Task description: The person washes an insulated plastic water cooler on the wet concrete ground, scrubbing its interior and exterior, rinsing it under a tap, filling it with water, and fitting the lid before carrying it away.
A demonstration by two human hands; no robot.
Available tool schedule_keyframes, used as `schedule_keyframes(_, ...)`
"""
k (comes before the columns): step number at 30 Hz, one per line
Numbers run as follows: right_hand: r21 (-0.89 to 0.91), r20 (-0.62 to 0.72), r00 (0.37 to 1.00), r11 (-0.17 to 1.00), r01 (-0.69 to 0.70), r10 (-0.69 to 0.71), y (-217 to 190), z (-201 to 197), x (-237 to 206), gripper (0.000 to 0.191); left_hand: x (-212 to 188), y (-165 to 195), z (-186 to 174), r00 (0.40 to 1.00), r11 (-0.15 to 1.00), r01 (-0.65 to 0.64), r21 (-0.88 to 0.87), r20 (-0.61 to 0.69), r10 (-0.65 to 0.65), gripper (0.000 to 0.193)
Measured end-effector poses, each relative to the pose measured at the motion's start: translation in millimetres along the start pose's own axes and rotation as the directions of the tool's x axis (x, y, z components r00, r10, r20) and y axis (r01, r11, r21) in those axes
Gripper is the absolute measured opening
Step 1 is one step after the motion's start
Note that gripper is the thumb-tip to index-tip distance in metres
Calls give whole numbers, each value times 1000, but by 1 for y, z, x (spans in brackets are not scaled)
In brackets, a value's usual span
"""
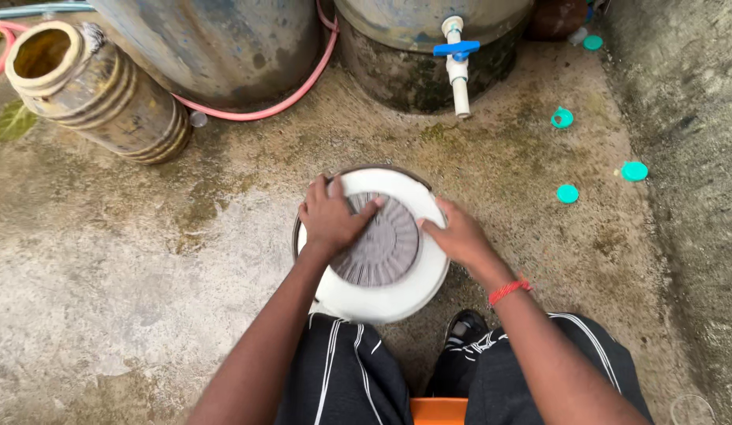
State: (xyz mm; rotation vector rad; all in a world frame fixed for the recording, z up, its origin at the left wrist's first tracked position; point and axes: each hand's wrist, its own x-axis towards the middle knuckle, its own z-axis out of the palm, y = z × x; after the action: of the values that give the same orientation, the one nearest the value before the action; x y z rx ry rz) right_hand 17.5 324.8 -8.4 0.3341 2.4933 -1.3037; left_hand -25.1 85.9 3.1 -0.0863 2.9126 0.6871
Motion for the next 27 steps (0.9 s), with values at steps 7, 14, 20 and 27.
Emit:
schedule_keyframes(7, -62, -30, 993, 991, 116, -118, 10, 7, 6, 84, -18, -9, 18, 844, 817, 536, -212, 143, -517, 138)
schedule_keyframes(14, 131, 118, 989, 986, -104, 89, -42, -6, -15, 78, -19, -24, 8, 868, 839, 496, -221, 164, -470, 163)
schedule_keyframes(20, 677, 64, 995, 729, -101, 78, -49, -21, 3, 44, 30, -51, -37, 839, 774, 534, -341, 99, -535, 155)
schedule_keyframes(27, 620, 36, 992, 776, -116, 119, -46, -44, 41, 34, 101, -76, -78, 887, 712, 407, -572, 60, -459, 114)
